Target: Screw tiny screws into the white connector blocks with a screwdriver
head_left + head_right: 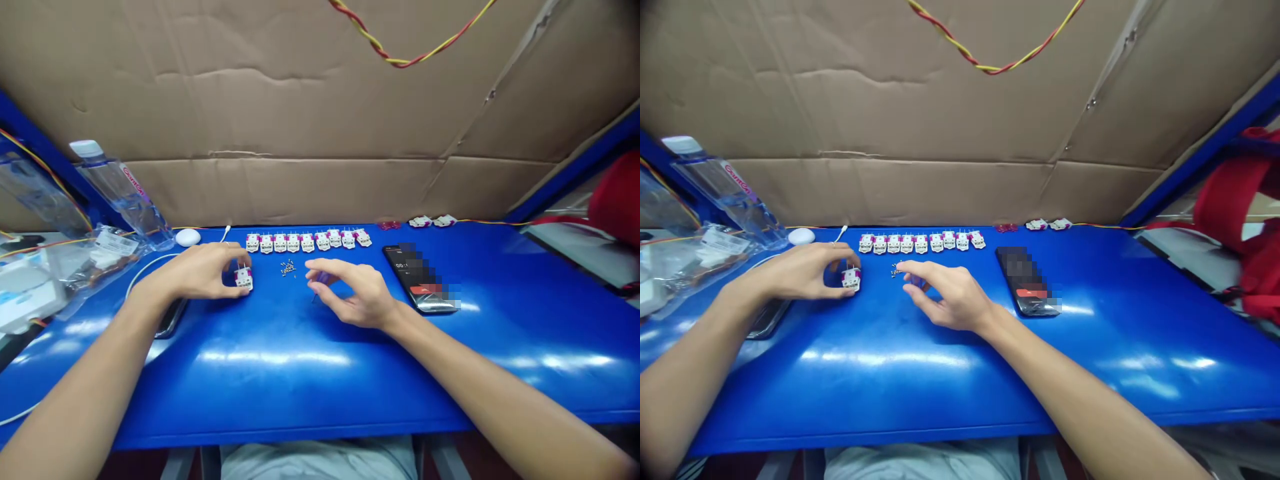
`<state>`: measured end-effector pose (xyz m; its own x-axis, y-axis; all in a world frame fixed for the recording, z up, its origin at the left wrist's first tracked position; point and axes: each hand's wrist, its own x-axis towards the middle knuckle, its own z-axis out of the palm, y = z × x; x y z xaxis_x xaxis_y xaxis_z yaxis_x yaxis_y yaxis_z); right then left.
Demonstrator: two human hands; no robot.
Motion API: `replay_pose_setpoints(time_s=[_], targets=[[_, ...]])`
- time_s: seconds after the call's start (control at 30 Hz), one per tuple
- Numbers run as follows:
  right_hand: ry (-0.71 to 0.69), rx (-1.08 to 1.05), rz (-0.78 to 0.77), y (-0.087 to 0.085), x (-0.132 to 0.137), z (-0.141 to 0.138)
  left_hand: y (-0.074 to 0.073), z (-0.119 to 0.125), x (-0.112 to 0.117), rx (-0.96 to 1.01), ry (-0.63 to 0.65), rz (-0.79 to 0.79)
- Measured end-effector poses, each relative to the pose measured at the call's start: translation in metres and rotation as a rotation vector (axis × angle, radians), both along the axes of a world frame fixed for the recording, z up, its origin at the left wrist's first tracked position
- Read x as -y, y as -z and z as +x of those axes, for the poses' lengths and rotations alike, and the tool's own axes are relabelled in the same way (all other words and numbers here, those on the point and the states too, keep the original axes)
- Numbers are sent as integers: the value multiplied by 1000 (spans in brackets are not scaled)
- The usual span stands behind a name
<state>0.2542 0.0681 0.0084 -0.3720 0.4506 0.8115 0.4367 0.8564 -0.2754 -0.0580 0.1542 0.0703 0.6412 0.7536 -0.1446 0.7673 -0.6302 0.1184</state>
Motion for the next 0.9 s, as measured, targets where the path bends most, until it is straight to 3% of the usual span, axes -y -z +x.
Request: replay_pose_setpoints(time_s=[0.2,0.4,0.67,0.9], targets=[[-24,7,29,1,0,-1,11,-20,-18,-124,-154,96],[-37,23,46,1,0,-1,31,-13,-23,-164,-222,245],[-47,23,35,0,1,-2,53,-4,-25,-15,-262,298],[-59,12,21,0,2,-4,59,1,-23,79,-307,256]])
